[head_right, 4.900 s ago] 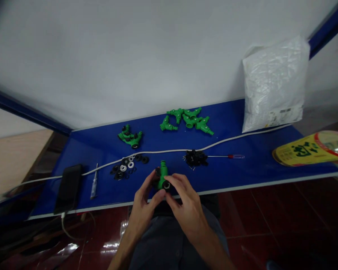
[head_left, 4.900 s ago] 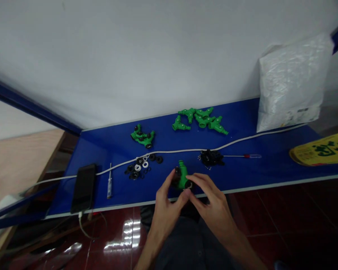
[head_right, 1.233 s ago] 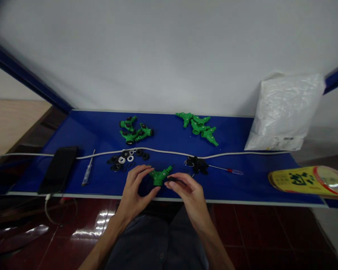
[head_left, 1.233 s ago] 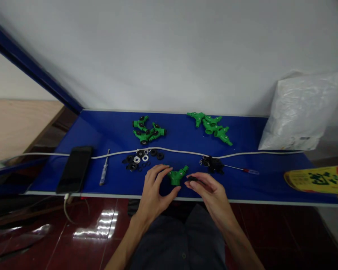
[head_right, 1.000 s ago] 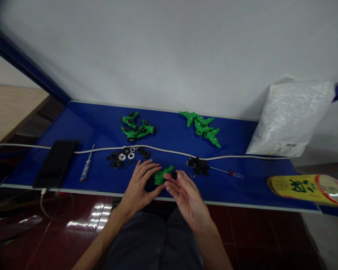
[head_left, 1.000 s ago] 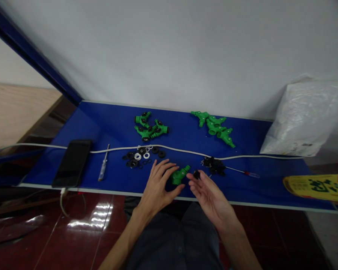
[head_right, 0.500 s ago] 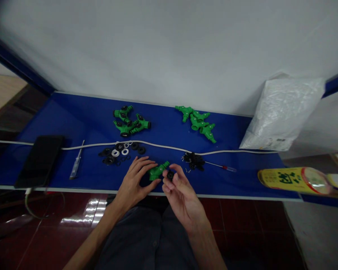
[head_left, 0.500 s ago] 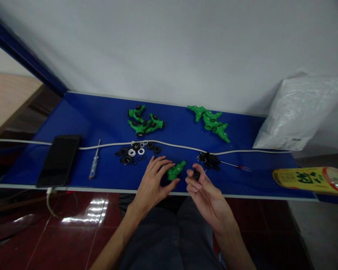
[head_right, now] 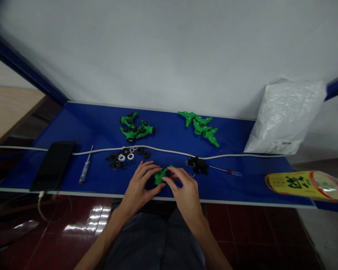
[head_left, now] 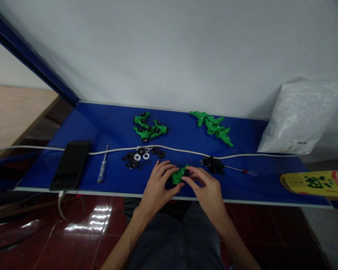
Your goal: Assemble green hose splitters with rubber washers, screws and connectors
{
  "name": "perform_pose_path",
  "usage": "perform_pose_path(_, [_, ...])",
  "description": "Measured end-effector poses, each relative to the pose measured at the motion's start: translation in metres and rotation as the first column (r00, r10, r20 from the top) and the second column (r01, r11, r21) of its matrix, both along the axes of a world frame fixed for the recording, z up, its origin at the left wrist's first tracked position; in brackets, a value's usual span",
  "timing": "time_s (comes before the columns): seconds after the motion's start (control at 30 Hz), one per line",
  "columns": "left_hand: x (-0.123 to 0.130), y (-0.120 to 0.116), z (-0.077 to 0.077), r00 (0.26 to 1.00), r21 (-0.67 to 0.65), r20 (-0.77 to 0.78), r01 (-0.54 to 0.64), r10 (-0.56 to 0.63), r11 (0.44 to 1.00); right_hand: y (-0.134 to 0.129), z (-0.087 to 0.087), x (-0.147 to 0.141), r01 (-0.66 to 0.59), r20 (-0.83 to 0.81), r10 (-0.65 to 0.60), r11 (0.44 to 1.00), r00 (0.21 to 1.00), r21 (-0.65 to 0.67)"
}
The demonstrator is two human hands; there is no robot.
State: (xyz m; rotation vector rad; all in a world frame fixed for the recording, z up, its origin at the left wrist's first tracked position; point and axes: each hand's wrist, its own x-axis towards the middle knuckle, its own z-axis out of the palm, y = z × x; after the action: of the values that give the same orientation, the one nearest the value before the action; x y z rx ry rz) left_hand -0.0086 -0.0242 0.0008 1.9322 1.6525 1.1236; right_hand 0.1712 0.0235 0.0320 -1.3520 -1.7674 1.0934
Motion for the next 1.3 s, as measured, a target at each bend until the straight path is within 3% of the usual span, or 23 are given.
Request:
perform_pose_path(0.2, [-0.001,-0.001,-0.004,1.000,-0.006,-0.002,0.006,-0.006,1.000,-0.001,-0.003,-0.012,-0.024,0.169,0.001,0.991,0.986,0.134])
perform_pose_path(0.43, [0.000,-0.001,-0.006,1.000,0.011,-0.018,-0.002,0.002,1.000,0.012,0.002,-0.019,-0.155,0.315,0.110,0.981,0.943,0.120])
perform_pose_path(0.7, [-0.002,-0.002,-0.007,1.000,-0.025,-0.001,0.027,-0.027,0.999,0.018,0.011,-0.018,-0.287,0.293,0.258,0.956,0.921,0.061])
perform_pose_path(0.97, [-0.004,0.001,-0.006,0.999,-0.020,-0.031,0.040,-0.041,0.999,0.012,-0.003,-0.016,-0.224,0.254,0.198,0.972,0.947,0.077])
perform_pose_path(1.07, [-0.004,0.001,-0.004,0.999,-0.014,-0.027,0.030,-0.031,0.999,0.019,0.002,0.011,-0.139,0.277,0.100,0.982,0.956,0.125])
perform_pose_path(1.13, [-0.004,0.001,-0.001,0.999,-0.022,-0.023,0.022,-0.023,1.000,0.028,0.008,0.047,-0.008,0.318,-0.057,0.980,0.946,0.199])
perform_pose_path(1.23, [-0.003,0.000,0.004,1.000,-0.026,-0.018,0.004,-0.005,1.000,0.042,0.015,0.111,0.204,0.373,-0.328,0.920,0.868,0.334])
perform_pose_path(1.3, [-0.003,0.000,0.006,1.000,-0.029,-0.004,-0.007,0.007,1.000,0.045,0.015,0.142,0.252,0.400,-0.399,0.894,0.825,0.371])
